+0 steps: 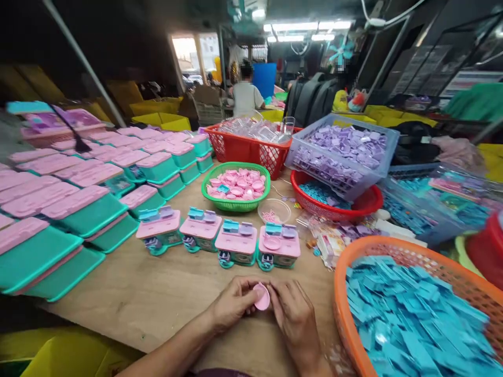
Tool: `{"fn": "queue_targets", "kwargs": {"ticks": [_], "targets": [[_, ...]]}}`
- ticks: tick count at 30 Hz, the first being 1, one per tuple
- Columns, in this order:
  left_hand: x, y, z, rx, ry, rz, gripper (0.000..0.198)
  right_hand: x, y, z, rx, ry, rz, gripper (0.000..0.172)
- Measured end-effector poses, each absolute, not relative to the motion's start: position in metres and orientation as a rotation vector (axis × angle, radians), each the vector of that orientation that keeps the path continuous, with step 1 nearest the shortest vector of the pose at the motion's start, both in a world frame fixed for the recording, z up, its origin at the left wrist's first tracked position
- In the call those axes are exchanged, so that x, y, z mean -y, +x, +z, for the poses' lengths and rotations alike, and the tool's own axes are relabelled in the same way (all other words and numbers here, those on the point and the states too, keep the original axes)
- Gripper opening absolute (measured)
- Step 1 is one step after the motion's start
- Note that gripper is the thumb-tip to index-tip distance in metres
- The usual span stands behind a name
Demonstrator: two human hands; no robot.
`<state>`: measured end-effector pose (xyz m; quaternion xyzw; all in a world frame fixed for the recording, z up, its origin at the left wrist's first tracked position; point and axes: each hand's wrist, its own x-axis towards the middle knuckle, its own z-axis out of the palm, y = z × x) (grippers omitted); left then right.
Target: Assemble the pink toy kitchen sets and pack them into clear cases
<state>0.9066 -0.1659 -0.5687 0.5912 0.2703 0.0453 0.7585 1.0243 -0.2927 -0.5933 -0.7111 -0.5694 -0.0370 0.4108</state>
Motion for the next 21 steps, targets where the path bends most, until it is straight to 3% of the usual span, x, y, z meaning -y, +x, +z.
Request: {"fn": "queue_targets", "kwargs": {"ticks": [6,13,21], "targets": [[0.163,0.902,-0.583,-0.675,1.656,0.186,0.032,0.298,1.027,-0.603,1.228,-2.154,0.027,0.011],[0.160,0.900,-0.577,-0.756,1.859,0.216,0.029,0.290,0.999,-0.578,0.863,-1.716,0.394,0.012],[0.166,0.902,-0.573,-0.803,1.895,0.205,0.021,0.276,0.983,-0.592,0.827,-1.734,0.332,0.012]]}}
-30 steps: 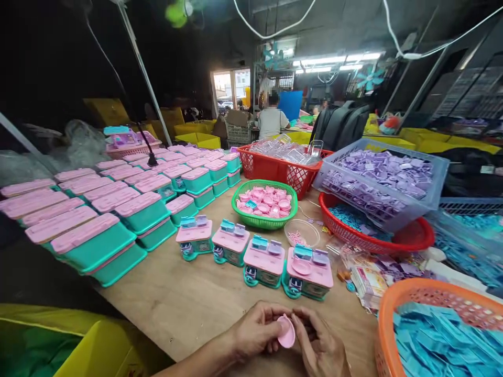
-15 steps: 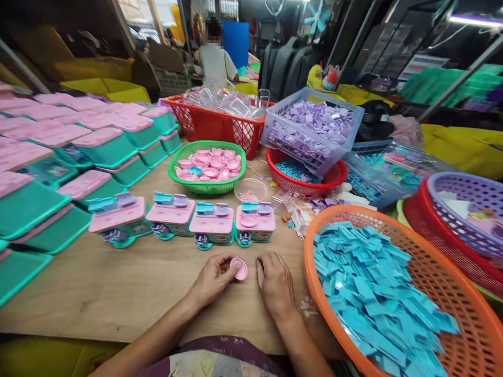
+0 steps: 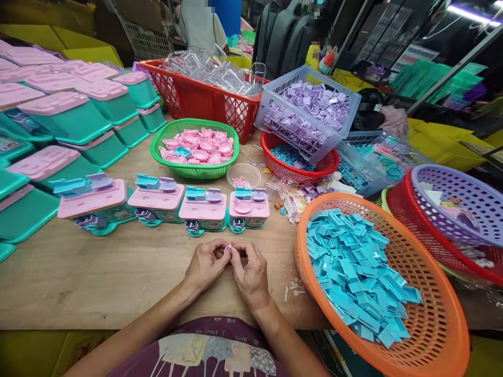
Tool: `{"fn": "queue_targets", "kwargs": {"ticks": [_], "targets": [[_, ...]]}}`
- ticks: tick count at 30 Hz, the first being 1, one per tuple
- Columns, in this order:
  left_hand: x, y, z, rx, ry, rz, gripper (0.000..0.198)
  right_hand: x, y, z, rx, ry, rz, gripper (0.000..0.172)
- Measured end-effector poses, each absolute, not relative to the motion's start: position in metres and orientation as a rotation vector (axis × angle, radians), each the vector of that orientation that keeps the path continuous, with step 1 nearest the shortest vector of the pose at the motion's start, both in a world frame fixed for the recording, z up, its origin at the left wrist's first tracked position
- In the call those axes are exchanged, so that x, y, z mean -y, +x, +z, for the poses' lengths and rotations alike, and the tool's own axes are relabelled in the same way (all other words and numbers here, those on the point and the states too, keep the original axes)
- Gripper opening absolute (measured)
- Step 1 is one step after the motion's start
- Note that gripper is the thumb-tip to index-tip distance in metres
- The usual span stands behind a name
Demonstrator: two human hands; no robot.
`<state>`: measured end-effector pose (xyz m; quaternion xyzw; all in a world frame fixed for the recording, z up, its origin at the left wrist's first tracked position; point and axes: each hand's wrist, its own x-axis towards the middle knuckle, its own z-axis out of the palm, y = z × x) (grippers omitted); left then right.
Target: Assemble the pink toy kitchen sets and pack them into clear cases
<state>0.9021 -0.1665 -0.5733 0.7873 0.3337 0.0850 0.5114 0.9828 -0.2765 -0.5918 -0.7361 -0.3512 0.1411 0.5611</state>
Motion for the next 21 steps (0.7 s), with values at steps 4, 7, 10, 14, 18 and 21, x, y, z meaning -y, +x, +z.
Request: {"fn": "queue_targets", "kwargs": {"ticks": [4,7,10,14,18,21], "targets": [[0.167,0.903,-0.573,-0.824,1.918,0.211,0.021,0.279,0.983,-0.598,0.781,-1.736,0.365,0.012],[0.167,0.904,-0.573,-0.813,1.916,0.224,0.021,0.280,0.983,-0.602,0.739,-1.730,0.400,0.013],[0.168,0.904,-0.574,-0.813,1.911,0.233,0.021,0.280,0.982,-0.603,0.712,-1.724,0.420,0.014],[0.168,0.905,-0.576,-0.813,1.901,0.228,0.022,0.279,0.983,-0.604,0.673,-1.695,0.439,0.014],[0.168,0.904,-0.578,-0.807,1.936,0.234,0.022,0.277,0.983,-0.602,0.699,-1.704,0.423,0.013],[0.169,0.903,-0.579,-0.788,2.018,0.262,0.022,0.277,0.983,-0.597,0.780,-1.747,0.373,0.012]]}}
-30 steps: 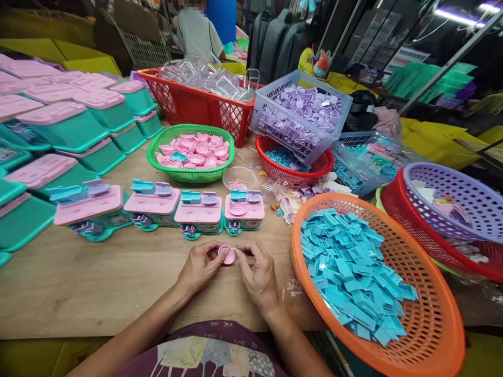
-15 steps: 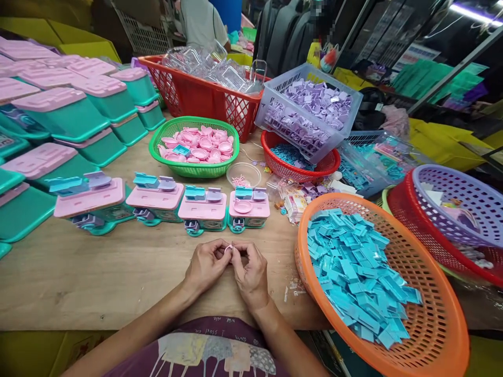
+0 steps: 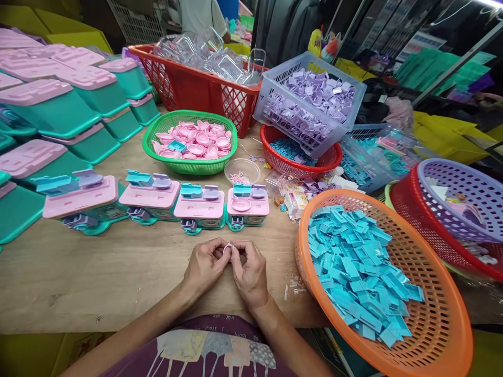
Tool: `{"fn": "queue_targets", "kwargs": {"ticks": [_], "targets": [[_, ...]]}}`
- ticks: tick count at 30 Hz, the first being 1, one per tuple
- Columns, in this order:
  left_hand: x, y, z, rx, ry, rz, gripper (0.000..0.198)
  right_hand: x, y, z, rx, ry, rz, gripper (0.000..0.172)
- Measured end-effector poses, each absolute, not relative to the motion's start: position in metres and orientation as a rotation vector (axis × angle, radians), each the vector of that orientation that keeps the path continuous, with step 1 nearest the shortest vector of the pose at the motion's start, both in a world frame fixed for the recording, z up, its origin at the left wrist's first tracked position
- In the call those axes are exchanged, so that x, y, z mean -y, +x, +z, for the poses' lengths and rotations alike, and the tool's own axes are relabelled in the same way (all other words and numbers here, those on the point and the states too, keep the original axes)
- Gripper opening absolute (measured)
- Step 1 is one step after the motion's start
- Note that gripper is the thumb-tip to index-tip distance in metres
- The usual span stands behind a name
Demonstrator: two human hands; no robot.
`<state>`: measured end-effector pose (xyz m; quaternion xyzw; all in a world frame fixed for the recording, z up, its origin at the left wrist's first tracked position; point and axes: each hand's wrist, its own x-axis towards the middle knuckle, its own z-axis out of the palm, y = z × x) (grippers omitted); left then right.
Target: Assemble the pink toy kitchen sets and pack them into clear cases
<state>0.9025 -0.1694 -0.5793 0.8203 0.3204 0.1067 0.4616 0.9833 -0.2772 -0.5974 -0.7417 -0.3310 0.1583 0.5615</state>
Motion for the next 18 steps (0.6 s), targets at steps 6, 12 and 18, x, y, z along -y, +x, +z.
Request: {"fn": "queue_targets", "kwargs": {"ticks": [6,12,18], "targets": [[0.1759,0.9006,-0.5818,-0.769,2.168,0.360,0.021,0.2775,0.9805,-0.5878,1.018,-1.878,0.181,0.014],[0.1792,0.8997,-0.5834,-0.725,2.237,0.399,0.020,0.2750,0.9798,-0.5927,1.065,-1.891,0.133,0.016],[0.1741,0.9039,-0.5813,-0.792,1.944,0.388,0.017,0.2740,0.9838,-0.5910,1.077,-1.828,0.081,0.016]]}}
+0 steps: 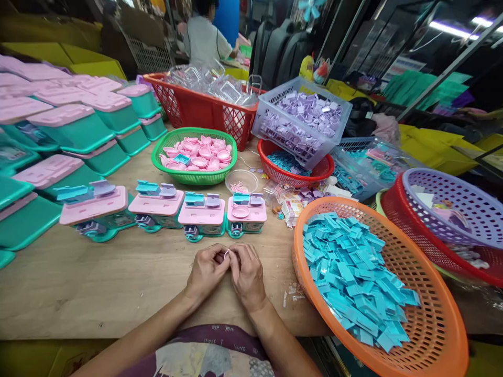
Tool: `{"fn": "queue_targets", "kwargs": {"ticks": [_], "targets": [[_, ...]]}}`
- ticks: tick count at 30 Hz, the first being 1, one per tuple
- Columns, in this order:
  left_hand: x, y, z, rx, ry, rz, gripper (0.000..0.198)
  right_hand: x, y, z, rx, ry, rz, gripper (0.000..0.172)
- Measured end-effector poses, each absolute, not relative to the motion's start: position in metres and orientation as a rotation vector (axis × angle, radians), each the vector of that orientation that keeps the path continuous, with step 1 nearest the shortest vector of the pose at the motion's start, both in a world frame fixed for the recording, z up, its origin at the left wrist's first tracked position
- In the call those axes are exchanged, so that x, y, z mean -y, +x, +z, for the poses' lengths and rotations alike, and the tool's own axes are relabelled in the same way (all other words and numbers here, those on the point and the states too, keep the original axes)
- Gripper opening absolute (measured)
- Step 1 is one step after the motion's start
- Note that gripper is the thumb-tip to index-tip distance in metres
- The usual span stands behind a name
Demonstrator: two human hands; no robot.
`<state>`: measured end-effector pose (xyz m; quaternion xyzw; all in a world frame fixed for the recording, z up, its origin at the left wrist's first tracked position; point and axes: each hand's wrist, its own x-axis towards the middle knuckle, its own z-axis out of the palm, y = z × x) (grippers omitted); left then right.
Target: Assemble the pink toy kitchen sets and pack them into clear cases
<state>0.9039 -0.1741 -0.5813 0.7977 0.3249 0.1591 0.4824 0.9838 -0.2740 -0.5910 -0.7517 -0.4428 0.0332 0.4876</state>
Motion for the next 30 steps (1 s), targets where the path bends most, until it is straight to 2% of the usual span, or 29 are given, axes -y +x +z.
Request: {"fn": "queue_targets", "kwargs": {"ticks": [5,7,11,14,17,30], "targets": [[0.166,0.897,-0.566,-0.811,1.372,0.364,0.031,0.283,0.980,-0.573,1.414,-1.739,-0.075,0.044],[0.161,0.888,-0.557,-0.784,1.322,0.344,0.034,0.280,0.980,-0.566,1.513,-1.727,-0.125,0.042],[0.140,0.868,-0.536,-0.679,1.463,0.414,0.043,0.251,0.989,-0.555,1.534,-1.713,-0.272,0.026],[0.115,0.863,-0.527,-0.730,1.818,0.824,0.039,0.214,1.001,-0.549,1.577,-1.769,-0.363,0.018],[0.092,0.869,-0.531,-0.755,2.148,1.142,0.031,0.185,1.012,-0.548,1.720,-1.808,-0.422,0.018],[0.080,0.874,-0.562,-0.570,2.460,1.143,0.039,0.173,1.018,-0.530,1.872,-1.908,-0.303,0.026]]}}
